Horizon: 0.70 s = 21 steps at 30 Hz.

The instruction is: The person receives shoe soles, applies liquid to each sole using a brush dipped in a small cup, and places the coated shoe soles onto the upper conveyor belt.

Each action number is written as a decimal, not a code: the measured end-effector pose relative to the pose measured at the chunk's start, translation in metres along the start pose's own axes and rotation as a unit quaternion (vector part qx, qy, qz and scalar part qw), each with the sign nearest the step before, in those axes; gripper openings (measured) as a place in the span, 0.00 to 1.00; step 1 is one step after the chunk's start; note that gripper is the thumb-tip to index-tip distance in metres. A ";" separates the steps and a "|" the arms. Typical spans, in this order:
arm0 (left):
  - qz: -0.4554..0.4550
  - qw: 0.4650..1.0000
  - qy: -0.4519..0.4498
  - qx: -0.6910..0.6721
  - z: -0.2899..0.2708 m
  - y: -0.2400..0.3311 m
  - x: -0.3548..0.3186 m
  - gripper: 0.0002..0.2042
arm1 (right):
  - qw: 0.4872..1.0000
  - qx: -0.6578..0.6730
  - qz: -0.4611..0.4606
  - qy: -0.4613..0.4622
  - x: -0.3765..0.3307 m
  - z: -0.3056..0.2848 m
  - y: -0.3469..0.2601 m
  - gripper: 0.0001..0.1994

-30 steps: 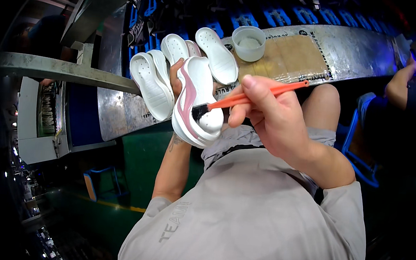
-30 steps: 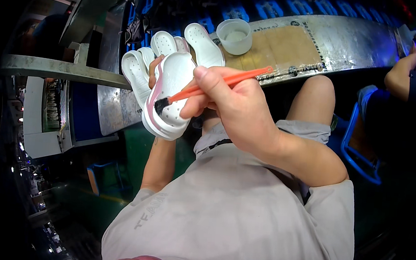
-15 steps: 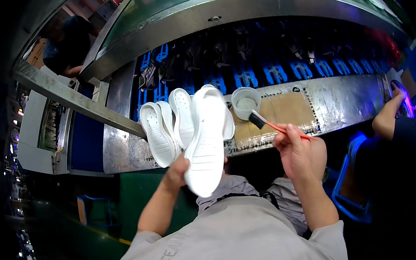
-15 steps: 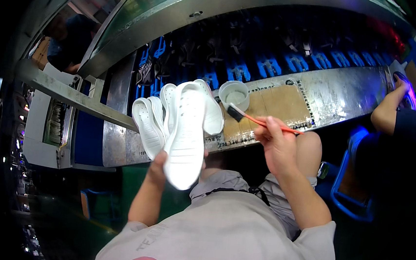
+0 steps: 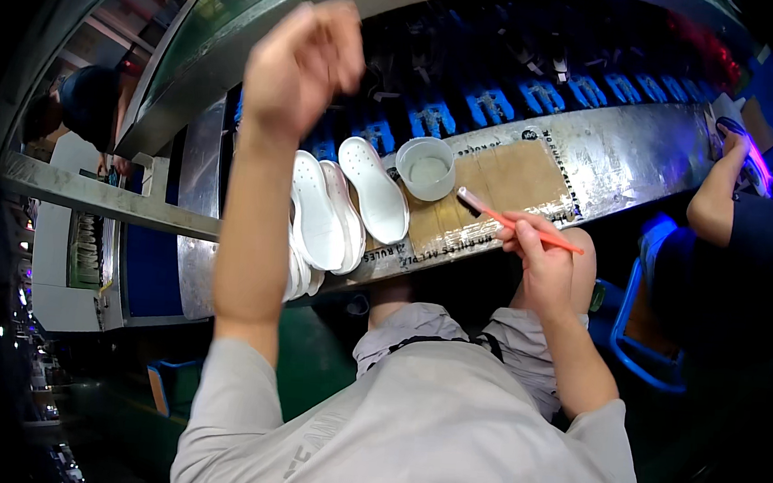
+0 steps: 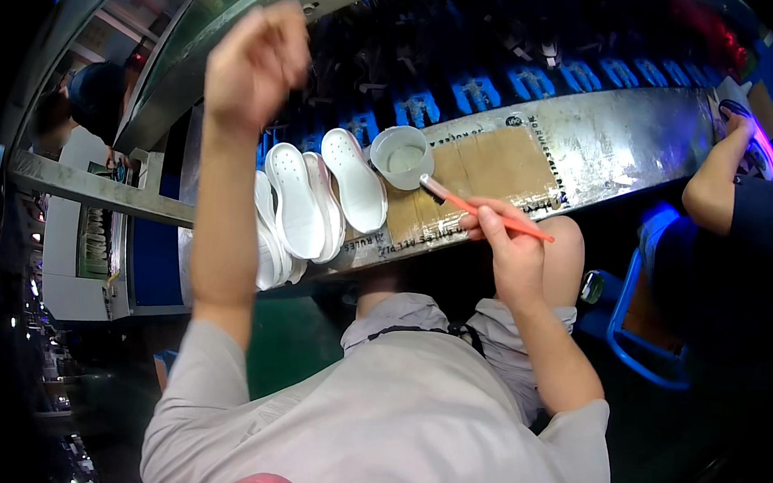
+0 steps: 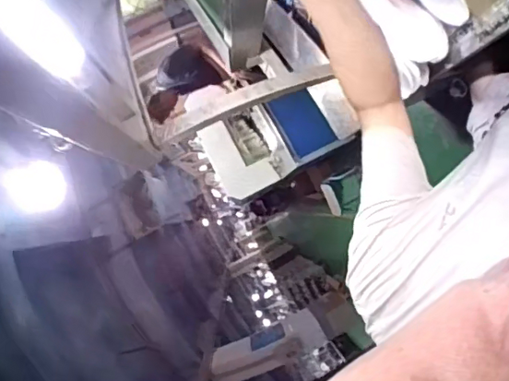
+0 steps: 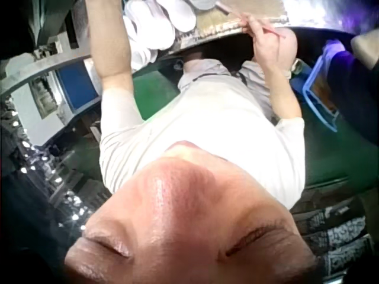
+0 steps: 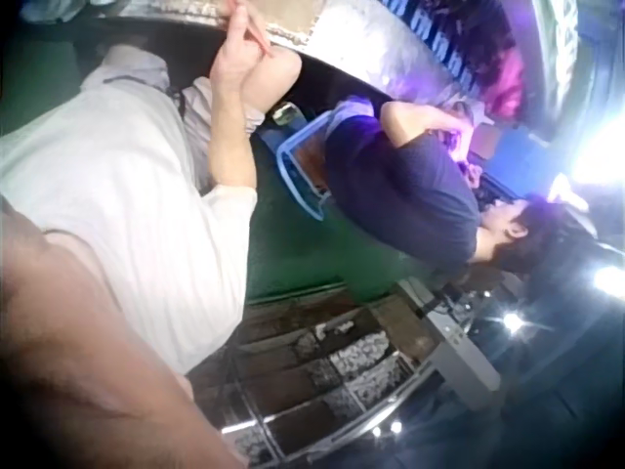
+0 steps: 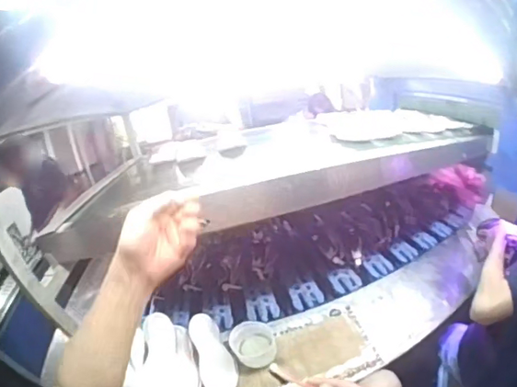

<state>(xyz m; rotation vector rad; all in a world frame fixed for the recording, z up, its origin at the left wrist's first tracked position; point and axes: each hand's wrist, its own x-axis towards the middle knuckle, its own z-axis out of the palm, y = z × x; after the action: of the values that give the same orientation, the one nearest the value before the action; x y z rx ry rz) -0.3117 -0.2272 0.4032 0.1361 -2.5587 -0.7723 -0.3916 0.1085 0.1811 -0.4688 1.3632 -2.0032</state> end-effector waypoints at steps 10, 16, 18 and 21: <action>-0.144 0.958 -0.054 0.244 0.205 -0.033 -0.233 0.08 | 0.927 -0.335 -0.109 -0.129 0.091 0.042 -0.029 0.12; -0.109 0.987 -0.052 0.108 0.191 0.024 -0.269 0.07 | 0.824 -0.516 -0.145 -0.186 0.133 0.074 -0.020 0.13; -0.145 0.988 -0.035 0.048 0.189 0.033 -0.286 0.09 | 0.802 -0.542 -0.154 -0.200 0.132 0.078 -0.021 0.12; -0.289 0.932 0.109 0.190 0.197 0.030 -0.306 0.16 | 0.823 -0.522 -0.121 -0.190 0.124 0.079 -0.030 0.14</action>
<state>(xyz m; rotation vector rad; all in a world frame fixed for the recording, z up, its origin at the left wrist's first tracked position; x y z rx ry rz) -0.1284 -0.0356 0.1516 1.0726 -2.4300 -0.4034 -0.4415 -0.0245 0.2313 -1.4903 2.0983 -1.0265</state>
